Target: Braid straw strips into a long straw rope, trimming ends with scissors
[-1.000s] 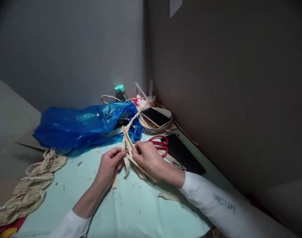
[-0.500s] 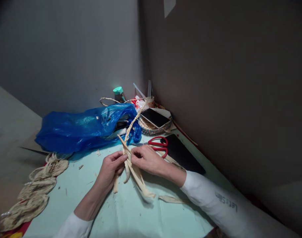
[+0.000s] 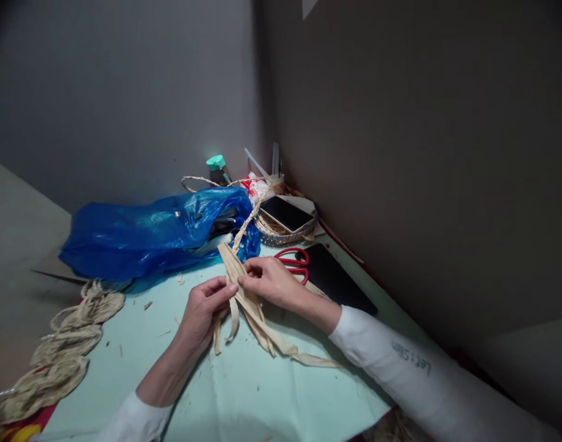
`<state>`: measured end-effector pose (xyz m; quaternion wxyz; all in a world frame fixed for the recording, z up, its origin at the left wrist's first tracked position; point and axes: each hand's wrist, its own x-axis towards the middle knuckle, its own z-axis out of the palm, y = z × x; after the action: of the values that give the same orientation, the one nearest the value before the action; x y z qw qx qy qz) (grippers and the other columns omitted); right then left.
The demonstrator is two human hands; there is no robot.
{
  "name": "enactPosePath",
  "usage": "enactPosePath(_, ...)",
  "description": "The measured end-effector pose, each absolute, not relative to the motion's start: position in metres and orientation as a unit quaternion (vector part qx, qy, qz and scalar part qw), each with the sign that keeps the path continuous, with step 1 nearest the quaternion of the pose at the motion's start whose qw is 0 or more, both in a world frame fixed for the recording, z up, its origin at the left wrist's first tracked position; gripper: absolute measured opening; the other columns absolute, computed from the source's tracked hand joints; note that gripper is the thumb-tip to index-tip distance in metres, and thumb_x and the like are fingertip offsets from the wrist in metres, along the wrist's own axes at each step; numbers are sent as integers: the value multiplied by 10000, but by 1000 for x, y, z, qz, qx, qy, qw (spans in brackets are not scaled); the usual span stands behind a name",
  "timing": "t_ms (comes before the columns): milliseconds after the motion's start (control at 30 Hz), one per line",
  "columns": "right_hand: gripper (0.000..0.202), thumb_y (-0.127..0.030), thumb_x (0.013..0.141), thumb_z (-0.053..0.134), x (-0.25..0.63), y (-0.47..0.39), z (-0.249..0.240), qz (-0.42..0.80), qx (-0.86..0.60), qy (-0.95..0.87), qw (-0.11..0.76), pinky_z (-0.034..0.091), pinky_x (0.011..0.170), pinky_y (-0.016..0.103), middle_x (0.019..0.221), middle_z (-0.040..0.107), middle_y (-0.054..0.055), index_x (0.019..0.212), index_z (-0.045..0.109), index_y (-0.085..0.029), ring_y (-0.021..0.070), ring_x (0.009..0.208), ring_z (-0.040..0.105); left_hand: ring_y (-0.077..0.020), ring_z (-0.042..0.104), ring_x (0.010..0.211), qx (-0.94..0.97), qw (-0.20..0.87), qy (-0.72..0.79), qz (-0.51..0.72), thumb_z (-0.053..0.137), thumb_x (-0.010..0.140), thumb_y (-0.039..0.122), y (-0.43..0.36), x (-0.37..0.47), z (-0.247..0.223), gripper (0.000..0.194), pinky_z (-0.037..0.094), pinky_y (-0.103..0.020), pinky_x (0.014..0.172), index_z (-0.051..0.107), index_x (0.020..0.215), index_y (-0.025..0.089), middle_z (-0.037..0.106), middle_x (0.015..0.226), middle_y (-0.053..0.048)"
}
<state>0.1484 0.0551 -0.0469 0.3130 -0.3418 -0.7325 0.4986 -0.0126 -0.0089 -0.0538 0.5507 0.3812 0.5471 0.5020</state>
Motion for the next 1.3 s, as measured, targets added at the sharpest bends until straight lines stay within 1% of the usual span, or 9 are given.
enactPosePath(133,175,-317,745,615,149,56,-48,626,-325,-649,285,309,479,204,623,455,-39,761,553,-154,86,544,391,-8,224,398,376,558,541,504,785,651,367,-8,-14,-52,314,124,-168,391,650,773,111,421,501,74)
enactPosePath(333,145,-288,728,593,149,55,-49,639,-331,-638,274,318,477,203,609,456,-38,750,539,-155,82,525,398,-5,237,391,379,557,543,502,785,651,367,-7,-14,-54,319,128,-167,384,648,769,104,444,507,63)
enactPosePath(400,138,-283,727,575,149,55,-49,608,-343,-661,275,308,488,207,614,452,-35,741,537,-152,86,542,399,-5,230,387,380,559,539,503,780,662,368,-6,-14,-55,314,126,-167,384,651,781,107,426,494,70)
enactPosePath(533,127,-249,734,531,148,53,-48,467,-372,-749,287,276,516,220,616,440,-32,657,485,-160,97,588,401,-10,224,388,393,544,542,506,758,692,373,-5,-15,-56,307,129,-169,382,666,815,107,403,484,76)
enactPosePath(700,172,-270,764,512,145,45,-39,347,-398,-802,281,254,531,236,596,460,-33,637,452,-168,97,566,403,-20,251,409,414,516,561,499,751,701,375,-7,-16,-57,304,152,-170,387,672,823,108,435,510,61)
enactPosePath(800,208,-302,783,508,145,43,-38,331,-396,-809,280,244,527,237,585,458,-35,632,451,-170,95,556,399,-19,253,407,405,525,559,498,759,689,377,-8,-15,-57,310,150,-172,386,668,814,108,444,515,60)
enactPosePath(967,191,-299,792,506,145,42,-41,339,-396,-809,274,249,526,235,606,484,-29,660,494,-161,99,567,418,-14,306,422,385,539,554,504,803,629,359,-6,-13,-54,335,196,-162,396,652,784,104,517,577,36)
enactPosePath(1133,169,-280,799,513,145,41,-41,332,-399,-809,274,256,534,234,636,526,-19,688,525,-153,103,583,445,-3,250,397,397,541,553,494,789,650,384,-4,-15,-53,350,157,-156,377,648,812,107,466,537,61)
enactPosePath(1300,166,-284,791,510,146,43,-39,348,-392,-808,267,252,524,234,634,523,-17,688,523,-154,109,585,451,-5,254,395,398,545,550,492,791,641,389,-5,-14,-52,364,163,-153,369,636,821,114,449,538,67)
